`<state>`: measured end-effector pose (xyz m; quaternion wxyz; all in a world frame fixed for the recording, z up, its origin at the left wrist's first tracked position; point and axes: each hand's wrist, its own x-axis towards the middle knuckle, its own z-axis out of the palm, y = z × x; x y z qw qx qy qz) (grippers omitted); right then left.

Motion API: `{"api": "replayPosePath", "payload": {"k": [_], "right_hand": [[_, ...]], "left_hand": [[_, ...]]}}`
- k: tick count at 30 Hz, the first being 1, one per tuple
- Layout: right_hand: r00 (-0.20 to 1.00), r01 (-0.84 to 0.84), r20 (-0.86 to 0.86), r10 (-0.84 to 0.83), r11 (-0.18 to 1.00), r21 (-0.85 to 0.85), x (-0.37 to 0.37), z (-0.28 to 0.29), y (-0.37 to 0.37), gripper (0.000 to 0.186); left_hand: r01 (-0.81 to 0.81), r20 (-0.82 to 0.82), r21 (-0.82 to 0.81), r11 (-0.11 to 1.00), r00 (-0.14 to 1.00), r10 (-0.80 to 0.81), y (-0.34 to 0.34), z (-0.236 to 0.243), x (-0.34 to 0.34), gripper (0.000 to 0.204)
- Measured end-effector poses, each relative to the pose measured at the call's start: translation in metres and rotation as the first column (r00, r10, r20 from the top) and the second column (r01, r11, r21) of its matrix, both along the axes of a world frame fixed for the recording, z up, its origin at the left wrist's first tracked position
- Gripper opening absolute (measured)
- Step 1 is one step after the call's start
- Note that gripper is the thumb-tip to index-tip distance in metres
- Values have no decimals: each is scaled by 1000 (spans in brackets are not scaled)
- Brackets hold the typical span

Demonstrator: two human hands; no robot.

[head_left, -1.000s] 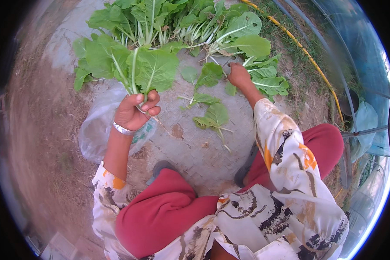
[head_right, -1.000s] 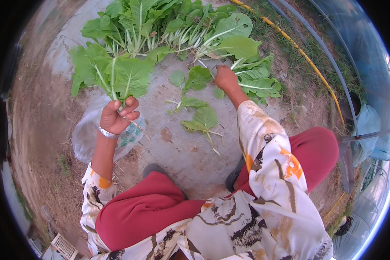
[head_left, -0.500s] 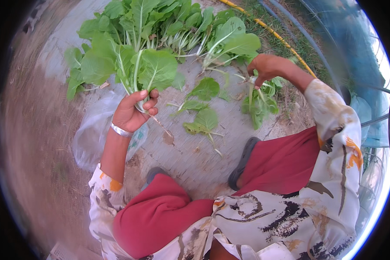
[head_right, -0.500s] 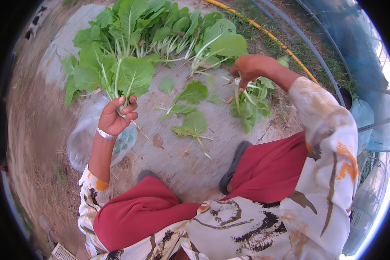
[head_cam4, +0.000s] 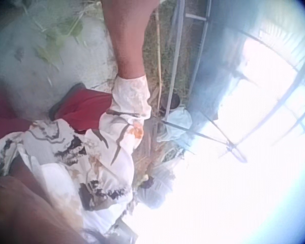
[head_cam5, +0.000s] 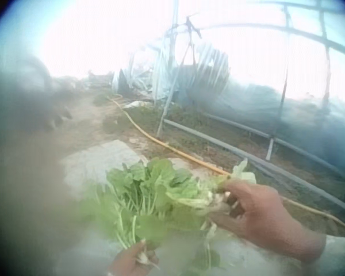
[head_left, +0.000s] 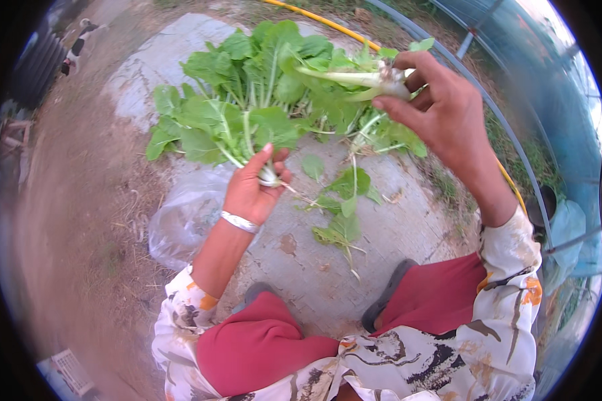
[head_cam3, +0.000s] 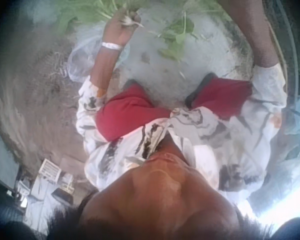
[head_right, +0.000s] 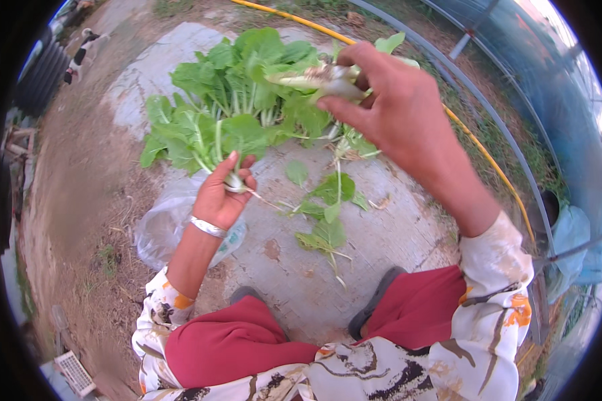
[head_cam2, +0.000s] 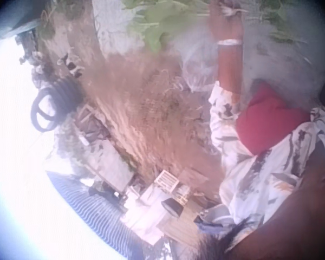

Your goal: The person picks up bunches of leafy green vegetables from the ground, removes yellowed or damaged leaves by hand, and places the cleaned bunches into a plastic bag.

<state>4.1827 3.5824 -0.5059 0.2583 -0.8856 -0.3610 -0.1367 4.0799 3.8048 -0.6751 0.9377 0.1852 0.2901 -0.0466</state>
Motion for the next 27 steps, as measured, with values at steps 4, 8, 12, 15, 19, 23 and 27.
{"api": "replayPosePath", "payload": {"k": [4,8,12,15,19,23,27], "right_hand": [[998,-61,10,60,962,265,-26,-52,37,45],[992,-89,-34,121,868,489,-49,-129,57,50],[971,-124,-120,204,869,478,-69,-158,68,53],[947,-141,-186,262,859,493,-77,-164,66,50],[808,186,-547,219,786,590,-79,-159,58,40],[599,351,-789,137,841,412,-79,-159,72,36],[552,452,-814,184,754,477,-79,-170,80,26]], "left_hand": [[53,158,-74,996,987,-41,-5,7,-3,37],[117,312,-148,982,948,-66,-10,-8,-4,51],[169,427,-77,983,896,-121,10,-31,-15,59],[173,381,5,985,910,-162,24,-43,-15,49],[140,342,192,971,918,-200,25,-48,-10,38],[76,338,260,963,927,-164,20,-46,-11,41],[22,350,304,953,927,-133,20,-47,-8,42]]}}
